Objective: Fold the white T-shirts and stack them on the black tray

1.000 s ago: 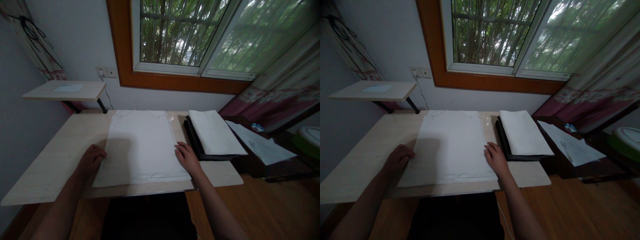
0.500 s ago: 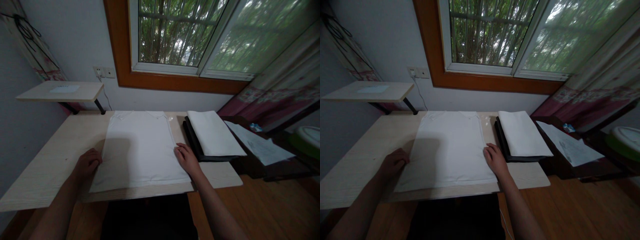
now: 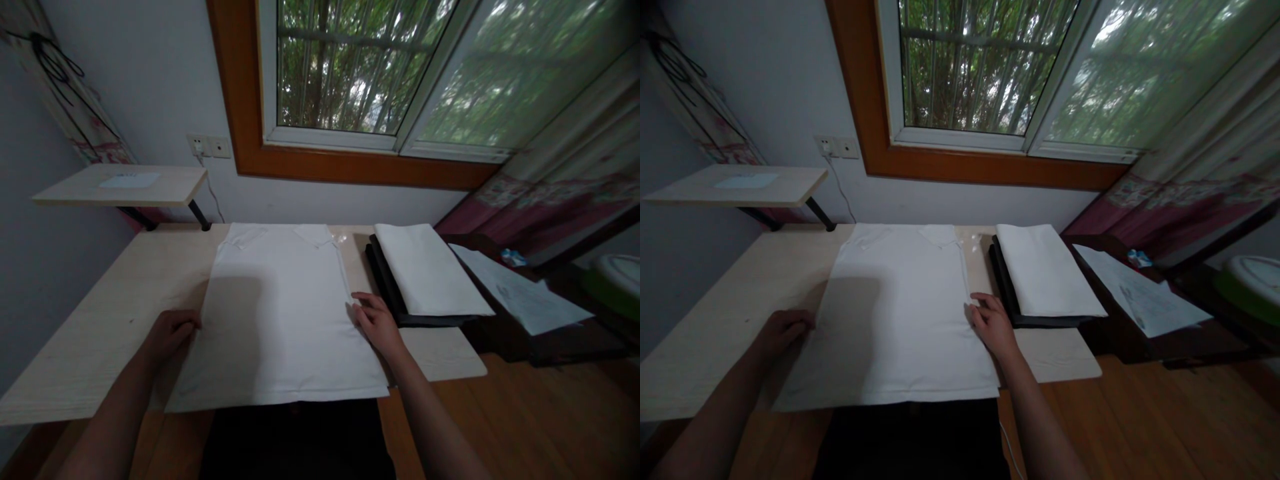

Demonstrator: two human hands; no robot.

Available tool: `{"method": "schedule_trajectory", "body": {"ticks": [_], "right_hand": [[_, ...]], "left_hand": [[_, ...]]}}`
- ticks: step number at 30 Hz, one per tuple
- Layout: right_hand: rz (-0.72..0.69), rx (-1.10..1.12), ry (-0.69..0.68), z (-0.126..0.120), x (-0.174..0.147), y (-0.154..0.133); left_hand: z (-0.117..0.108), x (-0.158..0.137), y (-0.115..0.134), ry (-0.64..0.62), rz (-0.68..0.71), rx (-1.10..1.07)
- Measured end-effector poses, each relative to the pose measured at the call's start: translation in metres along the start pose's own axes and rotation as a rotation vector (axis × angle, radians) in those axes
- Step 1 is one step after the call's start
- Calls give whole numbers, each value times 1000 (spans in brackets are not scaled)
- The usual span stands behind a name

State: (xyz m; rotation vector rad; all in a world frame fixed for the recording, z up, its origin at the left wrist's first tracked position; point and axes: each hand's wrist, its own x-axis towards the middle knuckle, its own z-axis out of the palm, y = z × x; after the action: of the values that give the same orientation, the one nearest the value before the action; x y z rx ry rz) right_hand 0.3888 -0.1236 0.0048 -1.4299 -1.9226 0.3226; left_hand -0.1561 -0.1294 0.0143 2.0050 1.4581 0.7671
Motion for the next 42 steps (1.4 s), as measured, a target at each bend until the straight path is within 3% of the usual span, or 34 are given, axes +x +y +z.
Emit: {"method": "schedule_trajectory", "body": {"ticks": [6, 11, 18, 24, 31, 37, 42], "right_hand": [[-15, -43, 33, 2, 1, -5], [-33, -101, 22, 5, 1, -3], [-17, -102, 20, 5, 1, 0], [-3, -74, 26, 5, 1, 4], [-1, -45, 15, 3, -2, 2], [10, 5, 27, 2, -1, 0], [9, -38, 11, 2, 1, -2]], "left_hand": [[5, 4, 4, 182, 61, 139], [10, 8, -2, 164, 111, 227], [7, 5, -1, 163, 98, 189], [6, 4, 1, 159, 50, 152], [2, -1, 10, 47, -54, 63], [2, 1, 11, 163, -27, 70], [6, 8, 12, 166, 3, 185]]}}
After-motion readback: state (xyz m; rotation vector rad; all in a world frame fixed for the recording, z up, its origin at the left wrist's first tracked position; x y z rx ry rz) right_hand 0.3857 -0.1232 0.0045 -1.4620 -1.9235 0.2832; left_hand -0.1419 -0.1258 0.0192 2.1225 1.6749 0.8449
